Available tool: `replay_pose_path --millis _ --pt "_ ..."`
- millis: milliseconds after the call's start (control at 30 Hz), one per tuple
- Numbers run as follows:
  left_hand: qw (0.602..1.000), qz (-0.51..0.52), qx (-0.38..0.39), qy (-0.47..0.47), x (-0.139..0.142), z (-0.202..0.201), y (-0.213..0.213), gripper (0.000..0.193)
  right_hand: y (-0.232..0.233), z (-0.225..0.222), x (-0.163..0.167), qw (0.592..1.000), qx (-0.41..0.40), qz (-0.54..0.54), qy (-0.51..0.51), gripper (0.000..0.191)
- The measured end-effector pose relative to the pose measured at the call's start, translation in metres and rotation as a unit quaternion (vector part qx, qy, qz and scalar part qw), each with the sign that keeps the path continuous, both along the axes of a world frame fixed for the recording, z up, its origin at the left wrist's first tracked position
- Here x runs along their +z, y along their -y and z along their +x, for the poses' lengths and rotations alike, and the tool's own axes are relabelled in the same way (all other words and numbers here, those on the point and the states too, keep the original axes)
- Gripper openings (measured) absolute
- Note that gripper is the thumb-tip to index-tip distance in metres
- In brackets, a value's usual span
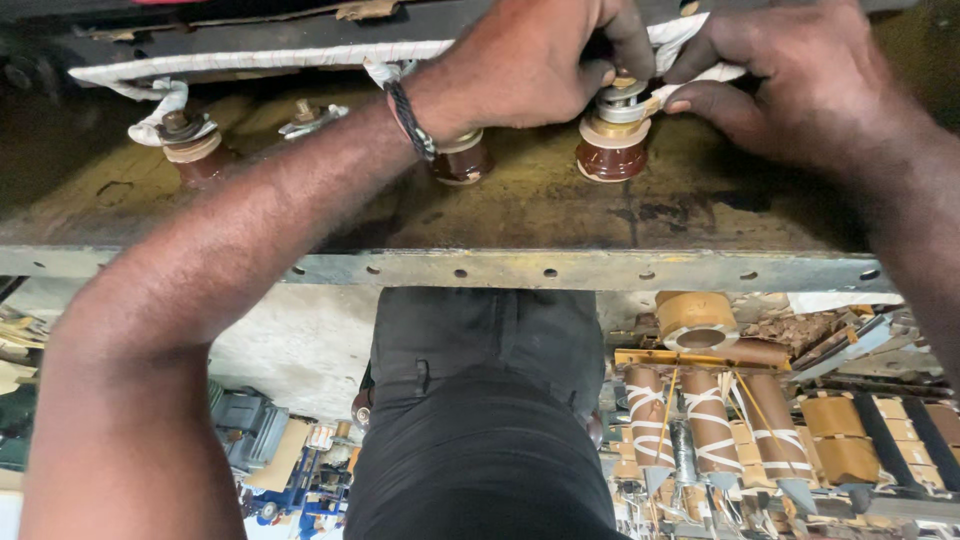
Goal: The person works on a transformer tank, using a wrench to tighten nuts on a metal bus bar fitted over the terminal bushings, steadying the bar with the other hand. They move along the bar tightening each fastener in turn, with pliers resting on the transformer core nearby.
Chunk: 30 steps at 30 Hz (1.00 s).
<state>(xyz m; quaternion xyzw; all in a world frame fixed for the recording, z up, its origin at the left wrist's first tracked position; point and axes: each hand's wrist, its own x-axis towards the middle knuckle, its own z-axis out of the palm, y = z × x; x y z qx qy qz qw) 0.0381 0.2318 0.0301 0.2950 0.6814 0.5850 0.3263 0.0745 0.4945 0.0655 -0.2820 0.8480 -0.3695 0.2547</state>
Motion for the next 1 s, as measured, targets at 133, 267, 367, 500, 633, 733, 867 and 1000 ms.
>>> replay_pose_path --millis 133,267,367,500,633,733,867,1000 --pt "0.992 -0.038 0.016 0.115 0.007 -0.001 -0.006 0.017 0.001 -0.001 0.001 1.0 -0.008 0.011 0.011 0.027" --pt "0.991 -0.085 0.062 0.08 0.015 0.005 -0.015 0.011 0.001 -0.002 0.0 0.999 -0.017 -0.008 0.034 0.024" --pt "0.985 -0.14 0.052 -0.091 0.017 0.006 -0.014 0.016 0.001 -0.002 -0.001 1.0 -0.019 0.009 0.011 0.025" --pt "0.992 -0.112 0.0 -0.056 0.017 -0.001 -0.006 0.013 0.001 -0.003 -0.002 1.0 -0.01 0.004 0.017 0.026" --pt "0.998 -0.01 0.021 0.05 0.02 -0.001 -0.006 0.016 0.001 -0.003 -0.001 1.0 -0.005 0.017 0.002 0.029" --pt "0.985 -0.162 0.053 -0.006 0.021 0.001 -0.011 0.015 0.0 -0.003 -0.002 1.0 -0.006 0.015 0.009 0.031" --pt "0.992 -0.117 -0.016 -0.037 0.017 0.0 -0.01 0.008 0.0 -0.001 -0.005 1.0 -0.011 -0.012 0.023 0.032" --pt "0.99 -0.134 0.035 0.001 0.016 0.001 -0.008 0.016 -0.001 0.002 -0.008 0.998 -0.007 0.058 0.012 0.029"
